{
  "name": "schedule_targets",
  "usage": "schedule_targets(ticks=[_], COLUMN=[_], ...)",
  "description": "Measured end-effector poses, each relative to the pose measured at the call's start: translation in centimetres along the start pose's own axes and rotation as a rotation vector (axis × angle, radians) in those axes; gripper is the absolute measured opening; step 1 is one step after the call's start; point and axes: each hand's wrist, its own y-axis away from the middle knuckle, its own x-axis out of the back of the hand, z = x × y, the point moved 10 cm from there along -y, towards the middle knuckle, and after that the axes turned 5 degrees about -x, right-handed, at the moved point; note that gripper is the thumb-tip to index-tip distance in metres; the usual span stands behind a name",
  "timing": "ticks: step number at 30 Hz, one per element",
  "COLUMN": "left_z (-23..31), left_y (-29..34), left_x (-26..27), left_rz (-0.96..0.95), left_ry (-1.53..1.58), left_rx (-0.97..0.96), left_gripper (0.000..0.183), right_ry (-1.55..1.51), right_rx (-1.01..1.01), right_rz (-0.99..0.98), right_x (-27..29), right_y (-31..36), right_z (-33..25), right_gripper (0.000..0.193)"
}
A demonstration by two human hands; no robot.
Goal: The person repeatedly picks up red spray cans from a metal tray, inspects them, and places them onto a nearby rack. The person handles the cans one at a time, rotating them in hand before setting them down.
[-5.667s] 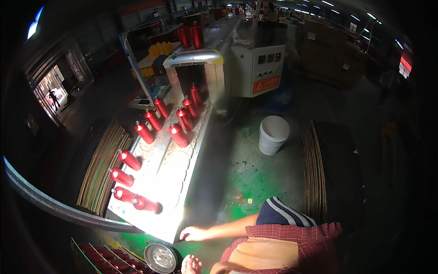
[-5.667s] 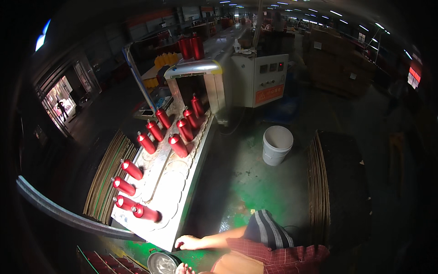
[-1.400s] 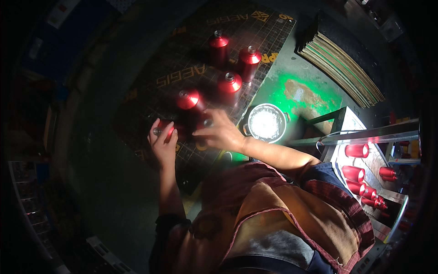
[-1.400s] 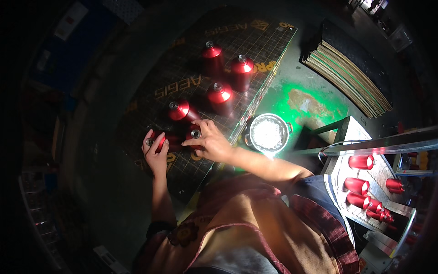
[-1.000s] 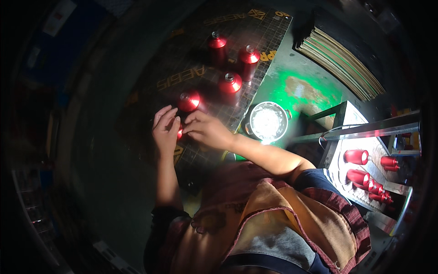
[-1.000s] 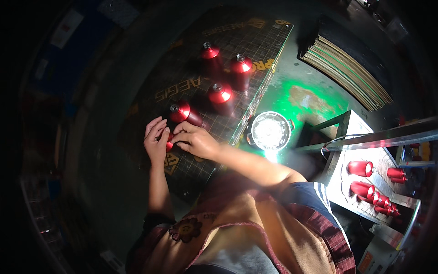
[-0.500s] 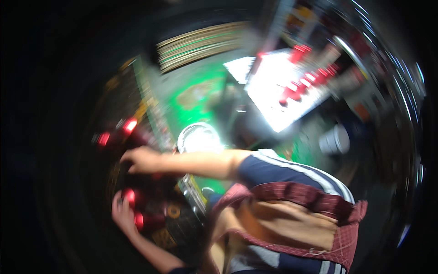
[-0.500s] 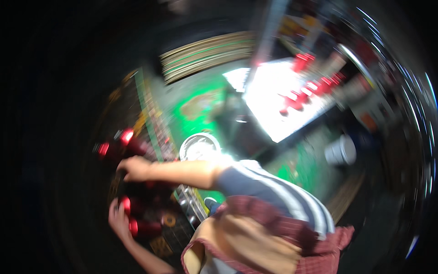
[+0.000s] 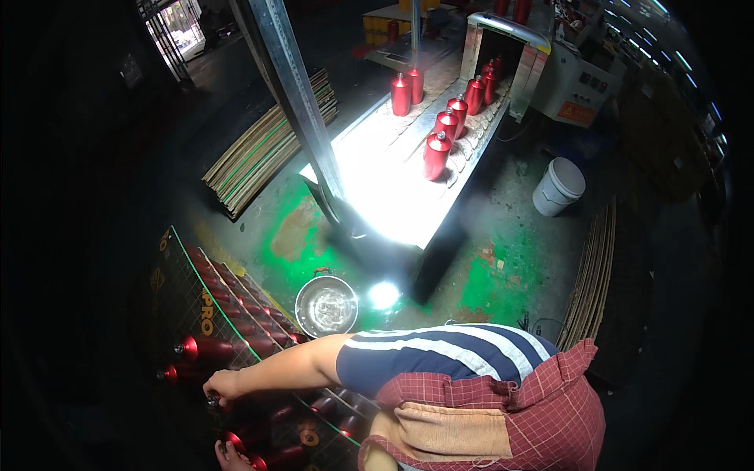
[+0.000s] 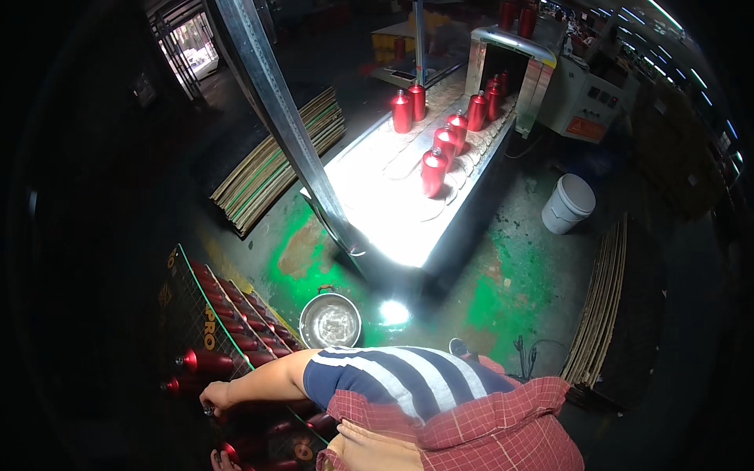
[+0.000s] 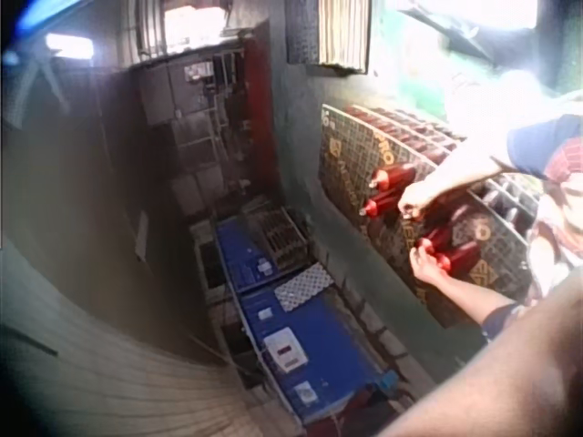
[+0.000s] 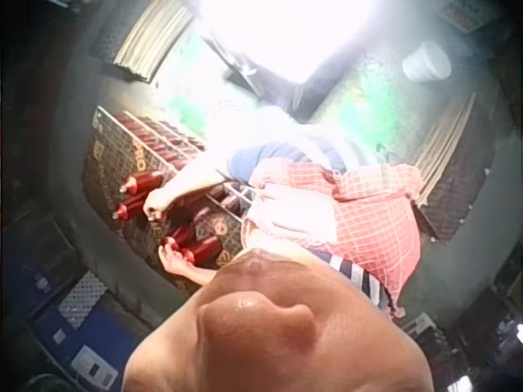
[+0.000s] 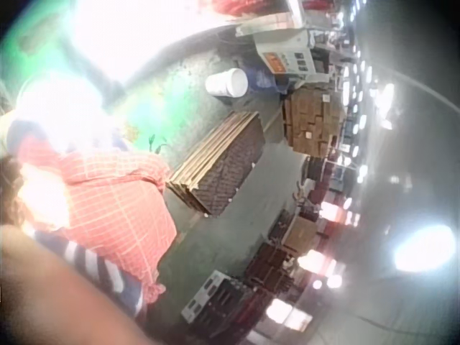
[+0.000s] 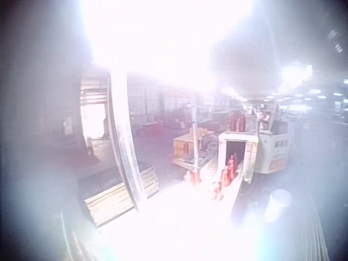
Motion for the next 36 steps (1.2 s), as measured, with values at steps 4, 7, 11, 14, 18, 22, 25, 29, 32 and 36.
schedule_targets(ticks=[4, 7, 11, 14, 18, 22, 25, 29, 32, 36], left_z=[0.6, 2.0, 4.8, 6.5, 9.1, 11.4, 12.5, 13.9, 15.4, 17.4], left_y=[1.7, 5.6, 14.1, 24.1, 42.1, 64.5, 78.9, 91.8, 96.2, 96.8], left_x=[0.4, 0.7, -11.5, -27.3, -46.1, -56.1, -59.6, -62.5, -65.4, -72.0], left_rz=[-0.005, 0.062, -0.207, -0.601, -1.157, -1.64, -1.935, -2.188, -2.247, -2.195], left_ry=[0.101, 0.061, 0.104, 0.141, 0.113, 0.049, 0.023, 0.016, 0.014, -0.008], left_rx=[-0.041, -0.119, -0.125, -0.08, -0.041, -0.046, -0.062, -0.096, -0.122, -0.138], left_gripper=[0.034, 0.041, 0.039, 0.038, 0.037, 0.036, 0.035, 0.033, 0.032, 0.031], right_ry=[0.157, 0.017, -0.136, -0.129, -0.003, 0.006, 0.002, 0.021, -0.093, -0.278], right_rx=[0.061, 0.137, 0.118, 0.085, -0.112, -0.335, -0.358, -0.503, -0.545, -0.506], right_rz=[0.177, 0.129, 0.277, 0.365, 0.496, 0.639, 0.873, 1.149, 1.302, 1.445], right_x=[2.9, 4.0, 11.9, 19.2, 29.8, 35.3, 38.4, 41.4, 42.1, 44.6], right_y=[4.0, 10.1, 23.2, 36.0, 52.9, 71.8, 85.5, 99.6, 107.3, 113.2], right_z=[-1.9, -2.8, -2.5, -2.7, -1.6, 0.2, 0.5, 2.5, 4.1, 6.3], right_gripper=[0.038, 0.035, 0.03, 0.03, 0.031, 0.032, 0.022, 0.02, 0.02, 0.021])
